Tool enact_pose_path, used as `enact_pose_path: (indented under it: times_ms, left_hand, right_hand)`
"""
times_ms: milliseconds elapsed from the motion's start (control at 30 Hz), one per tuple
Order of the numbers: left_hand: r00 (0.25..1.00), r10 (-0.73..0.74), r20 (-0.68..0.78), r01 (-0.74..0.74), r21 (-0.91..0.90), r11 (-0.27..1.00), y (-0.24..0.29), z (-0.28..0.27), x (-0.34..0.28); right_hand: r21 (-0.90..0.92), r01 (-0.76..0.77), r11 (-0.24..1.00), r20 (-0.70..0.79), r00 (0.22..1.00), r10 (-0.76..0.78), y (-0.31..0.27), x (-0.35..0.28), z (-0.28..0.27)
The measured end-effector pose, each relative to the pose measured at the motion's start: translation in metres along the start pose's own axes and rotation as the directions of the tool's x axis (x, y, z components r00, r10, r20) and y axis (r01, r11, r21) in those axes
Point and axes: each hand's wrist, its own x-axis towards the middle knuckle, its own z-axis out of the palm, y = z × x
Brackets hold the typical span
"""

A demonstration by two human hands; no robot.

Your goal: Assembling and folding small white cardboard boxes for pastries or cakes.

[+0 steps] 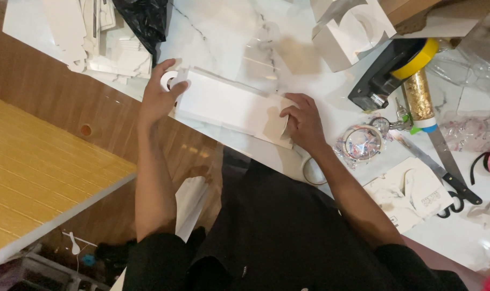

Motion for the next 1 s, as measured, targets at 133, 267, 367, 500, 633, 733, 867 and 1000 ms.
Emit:
enact_pose_path:
  times_ms: [133,267,367,500,633,733,867,1000]
  left_hand:
    - [0.978,0.193,-0.083,-0.104,0.606,0.789,0.033,0.009,-0.025]
    - [0.915,0.122,0.385,-0.401,0.838,0.370,0.006,0.023,-0.011]
    - [0.863,0.076,0.499,-0.500,0.827,0.257,-0.025,0.027,0.010]
    - [0.834,0.152,0.531,-0.552,0.804,0.221,-0.035,0.026,0.023]
    - [0.826,0.213,0.521,-0.554,0.820,0.145,-0.037,0.030,0.022]
    - [0.826,0.208,0.524,-0.554,0.824,0.120,-0.032,0.037,0.014]
    - [0.827,0.153,0.541,-0.555,0.829,0.068,-0.024,0.048,0.000]
    - [0.854,0.145,0.499,-0.505,0.863,0.006,-0.018,0.056,-0.008]
  right_hand:
    - [-0.157,0.130,0.979,0.105,0.988,-0.114,-0.011,-0.008,-0.009]
    - [-0.281,0.175,0.944,0.117,0.982,-0.147,-0.046,-0.016,-0.015]
    - [-0.409,0.102,0.907,0.232,0.973,-0.005,-0.032,-0.020,-0.008]
    - [-0.429,0.043,0.902,0.290,0.953,0.093,-0.035,-0.017,-0.024]
    - [-0.337,-0.108,0.935,0.396,0.885,0.245,-0.051,-0.005,-0.046]
    - [-0.464,-0.048,0.884,0.446,0.850,0.280,-0.054,-0.002,-0.044]
    - [-0.662,0.085,0.745,0.435,0.853,0.288,-0.071,-0.001,-0.033]
    - [-0.736,0.128,0.665,0.380,0.891,0.249,-0.078,0.001,-0.019]
